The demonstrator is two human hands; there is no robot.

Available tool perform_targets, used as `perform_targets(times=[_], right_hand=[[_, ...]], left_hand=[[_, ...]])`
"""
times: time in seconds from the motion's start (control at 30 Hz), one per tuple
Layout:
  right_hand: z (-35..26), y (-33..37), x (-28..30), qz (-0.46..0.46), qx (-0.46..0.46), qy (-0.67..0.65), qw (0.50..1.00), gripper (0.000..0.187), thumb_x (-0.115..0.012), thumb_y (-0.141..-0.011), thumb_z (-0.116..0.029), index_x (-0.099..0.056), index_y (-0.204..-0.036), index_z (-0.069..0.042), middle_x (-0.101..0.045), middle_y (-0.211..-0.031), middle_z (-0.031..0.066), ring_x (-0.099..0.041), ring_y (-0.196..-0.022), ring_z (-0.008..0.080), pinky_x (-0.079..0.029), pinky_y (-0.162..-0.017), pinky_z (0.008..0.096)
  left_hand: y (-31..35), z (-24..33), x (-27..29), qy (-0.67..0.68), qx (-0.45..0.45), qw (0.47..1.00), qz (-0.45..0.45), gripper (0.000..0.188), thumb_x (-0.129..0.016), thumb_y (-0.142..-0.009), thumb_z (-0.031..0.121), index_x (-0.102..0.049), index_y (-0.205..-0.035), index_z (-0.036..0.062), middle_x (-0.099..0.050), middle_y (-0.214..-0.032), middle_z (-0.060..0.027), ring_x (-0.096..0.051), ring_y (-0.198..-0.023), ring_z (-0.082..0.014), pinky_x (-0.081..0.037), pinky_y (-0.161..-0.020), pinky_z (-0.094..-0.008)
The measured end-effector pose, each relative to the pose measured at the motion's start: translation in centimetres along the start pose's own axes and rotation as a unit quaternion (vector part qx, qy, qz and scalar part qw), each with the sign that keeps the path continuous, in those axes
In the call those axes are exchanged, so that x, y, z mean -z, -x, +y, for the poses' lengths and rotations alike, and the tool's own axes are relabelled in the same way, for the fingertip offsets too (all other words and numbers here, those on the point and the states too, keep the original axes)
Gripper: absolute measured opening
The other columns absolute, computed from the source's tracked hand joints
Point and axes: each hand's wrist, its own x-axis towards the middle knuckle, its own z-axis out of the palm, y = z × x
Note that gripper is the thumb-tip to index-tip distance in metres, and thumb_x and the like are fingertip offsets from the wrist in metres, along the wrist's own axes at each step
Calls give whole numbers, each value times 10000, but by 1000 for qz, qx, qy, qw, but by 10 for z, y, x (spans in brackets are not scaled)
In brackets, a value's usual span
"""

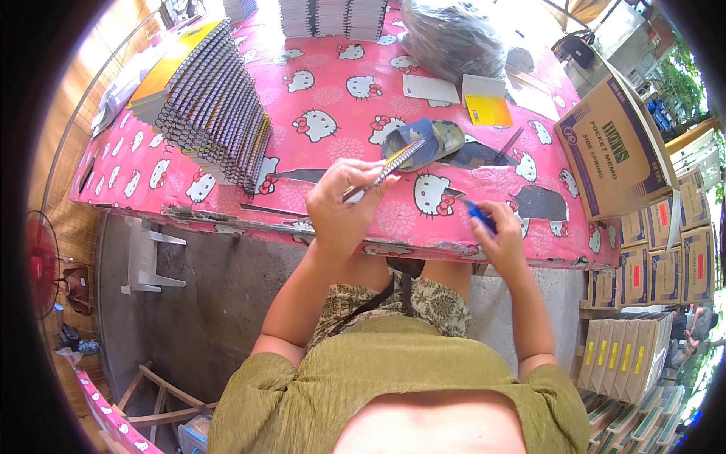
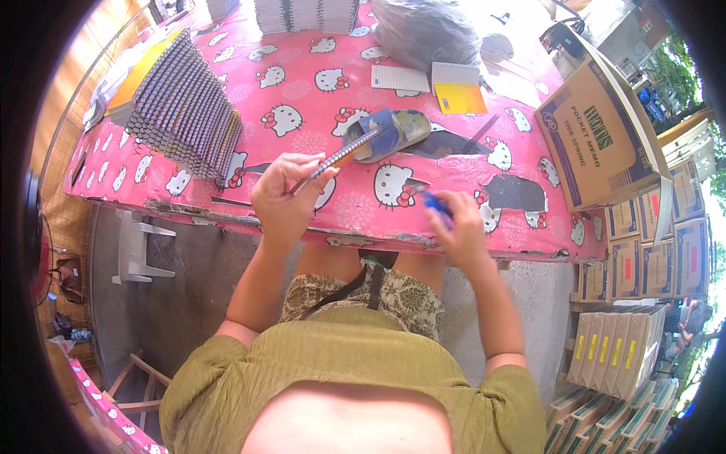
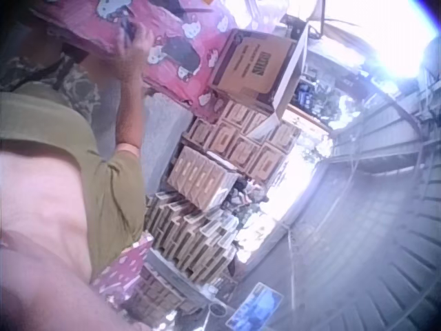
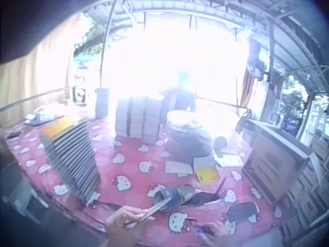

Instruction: The person assembles pocket memos by inserting a spiral binding through the pre-punched holes of stacked paper and yellow covers, trimming the excess wire with pliers, and placing the finished memos into a stack.

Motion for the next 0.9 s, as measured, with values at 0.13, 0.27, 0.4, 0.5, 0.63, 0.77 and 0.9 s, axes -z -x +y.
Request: perform_targets(times=[0.13, 0.27, 0.4, 0.5, 0.63, 0.77, 0.9], right_hand=[[-93, -9, -1, 56, 135, -43, 988, 399, -682, -798, -222, -580, -1125, -18, -578, -1013, 156, -551, -951, 322, -450, -831, 417], [-109, -13, -10, 42, 140, -66, 987, 424, -693, -791, -235, -580, -1137, -17, -558, -1060, 168, -544, -982, 334, -446, -850, 433], [-113, -15, -11, 41, 146, -77, 985, 434, -701, -785, -235, -579, -1137, -15, -550, -1066, 175, -543, -993, 340, -450, -845, 434], [-116, -15, -10, 40, 151, -79, 984, 391, -696, -795, -224, -594, -1106, -9, -572, -1017, 158, -567, -945, 310, -471, -802, 414], [-107, -24, -5, -157, -43, -350, 923, 294, -656, -855, -208, -616, -1055, 4, -629, -913, 109, -613, -807, 209, -506, -716, 333], [-87, -37, -9, -393, -174, -640, 637, 267, -590, -919, -216, -618, -1071, 1, -642, -891, 63, -603, -789, 124, -485, -700, 242], [-84, -36, -25, -205, -27, -394, 896, 342, -588, -917, -225, -574, -1164, 12, -621, -1018, 109, -589, -931, 188, -466, -813, 323]], left_hand=[[2, 13, -4, -80, -103, 991, 20, 204, -756, -682, -88, -595, -774, -2, -659, -828, -137, -652, -797, -213, -541, -666, -304], [2, 17, -3, -93, -121, 987, 44, 206, -759, -671, -84, -603, -770, 7, -664, -804, -128, -649, -753, -230, -524, -650, -318], [1, 18, 4, -115, -133, 983, 43, 207, -753, -668, -94, -605, -772, 7, -668, -807, -130, -649, -754, -240, -527, -662, -324], [2, 17, 5, -105, -134, 985, 32, 208, -746, -666, -103, -604, -773, 5, -671, -811, -132, -650, -755, -243, -530, -670, -329], [2, 19, 5, -102, -187, 977, 22, 218, -731, -657, -126, -597, -771, 1, -671, -813, -130, -650, -757, -245, -532, -682, -343], [-2, 24, 13, -85, -230, 969, 15, 223, -706, -658, -153, -586, -765, 1, -666, -802, -126, -650, -762, -251, -534, -702, -370], [-39, 40, 36, -110, -233, 965, 49, 240, -703, -706, -117, -518, -772, 21, -656, -891, -149, -644, -795, -230, -528, -727, -354]])
